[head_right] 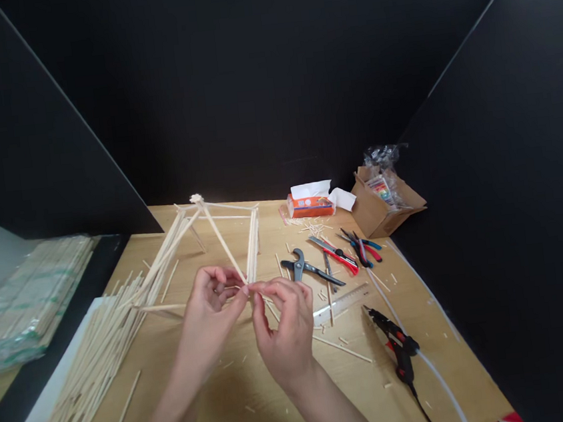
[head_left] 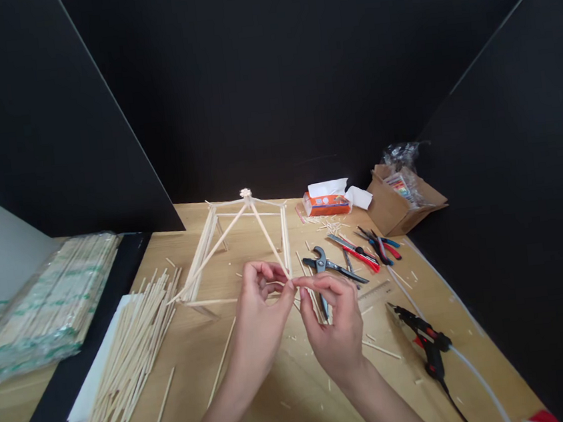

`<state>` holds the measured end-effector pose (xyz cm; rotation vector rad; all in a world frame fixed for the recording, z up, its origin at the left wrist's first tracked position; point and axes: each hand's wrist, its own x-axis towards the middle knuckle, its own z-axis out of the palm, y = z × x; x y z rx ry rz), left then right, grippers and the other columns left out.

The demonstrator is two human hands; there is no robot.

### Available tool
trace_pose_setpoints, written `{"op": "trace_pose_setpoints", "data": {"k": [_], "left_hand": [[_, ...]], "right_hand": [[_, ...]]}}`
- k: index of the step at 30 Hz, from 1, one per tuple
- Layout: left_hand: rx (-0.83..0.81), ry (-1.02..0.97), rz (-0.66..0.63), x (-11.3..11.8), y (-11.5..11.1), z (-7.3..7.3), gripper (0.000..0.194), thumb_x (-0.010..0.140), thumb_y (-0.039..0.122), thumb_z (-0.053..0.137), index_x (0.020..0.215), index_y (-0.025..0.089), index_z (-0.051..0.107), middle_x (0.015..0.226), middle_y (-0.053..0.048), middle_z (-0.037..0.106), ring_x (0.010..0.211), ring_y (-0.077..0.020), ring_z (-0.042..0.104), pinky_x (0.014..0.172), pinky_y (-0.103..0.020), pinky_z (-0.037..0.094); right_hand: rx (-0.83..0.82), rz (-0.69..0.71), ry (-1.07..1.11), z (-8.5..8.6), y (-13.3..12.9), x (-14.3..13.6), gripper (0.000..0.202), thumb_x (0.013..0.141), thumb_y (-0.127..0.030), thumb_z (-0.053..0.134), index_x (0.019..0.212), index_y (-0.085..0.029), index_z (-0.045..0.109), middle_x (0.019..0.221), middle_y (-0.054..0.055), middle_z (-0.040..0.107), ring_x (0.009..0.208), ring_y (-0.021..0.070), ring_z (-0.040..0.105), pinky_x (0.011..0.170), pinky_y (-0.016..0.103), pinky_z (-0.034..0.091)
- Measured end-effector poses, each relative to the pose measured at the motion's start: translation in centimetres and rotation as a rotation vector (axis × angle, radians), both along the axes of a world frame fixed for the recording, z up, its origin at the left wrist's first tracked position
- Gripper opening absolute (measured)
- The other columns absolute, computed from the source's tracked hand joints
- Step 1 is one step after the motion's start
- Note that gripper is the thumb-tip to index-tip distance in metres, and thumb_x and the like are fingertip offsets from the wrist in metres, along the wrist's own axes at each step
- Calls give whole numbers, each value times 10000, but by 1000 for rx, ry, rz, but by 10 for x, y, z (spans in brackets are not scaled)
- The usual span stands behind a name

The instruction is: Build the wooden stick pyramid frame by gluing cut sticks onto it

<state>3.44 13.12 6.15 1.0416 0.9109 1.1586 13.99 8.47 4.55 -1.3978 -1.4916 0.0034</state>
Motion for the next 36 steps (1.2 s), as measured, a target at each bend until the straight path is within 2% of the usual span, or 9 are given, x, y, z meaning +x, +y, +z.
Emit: {"op": "trace_pose_setpoints", "data": {"k": [9, 15, 21, 29, 36], "left_hand": [[11, 28, -62, -7, -2, 6, 256, 807, 148, 602, 827, 235, 362, 917, 47, 520, 845, -70, 567, 797, -217, 461], [28, 34, -93, -10, -1, 6, 243, 816, 152, 594, 826, 234, 365, 943, 35, 523, 919, -96, 561, 852, -261, 451], [39, 27, -82, -9, -1, 3, 243, 815, 118, 578, 842, 234, 366, 944, 37, 522, 879, -86, 563, 834, -256, 449], [42, 19, -83, -10, -1, 2, 259, 804, 108, 593, 837, 233, 369, 935, 37, 527, 881, -89, 568, 829, -258, 452], [58, 34, -102, -10, 1, 1, 244, 827, 97, 558, 833, 238, 360, 946, 37, 523, 936, -97, 558, 861, -275, 447]], "right_hand": [[26, -11, -18, -1, 3, 1, 282, 834, -57, 570, 1033, -218, 452, 925, 26, 684, 945, 185, 595, 831, 376, 422], [77, -36, -187, 5, 2, 1, 314, 812, -42, 594, 1034, -218, 461, 905, 14, 715, 892, 185, 620, 832, 380, 384], [97, -97, -308, 7, 1, -3, 314, 806, -37, 604, 1031, -207, 465, 911, 9, 728, 888, 181, 627, 836, 379, 362], [19, -114, -227, 10, 0, -7, 272, 836, -86, 608, 1046, -200, 477, 903, 20, 716, 824, 164, 641, 815, 355, 399], [67, -132, -229, 12, -3, -7, 308, 818, -77, 634, 1076, -189, 507, 943, 31, 716, 878, 160, 655, 808, 333, 448]]}}
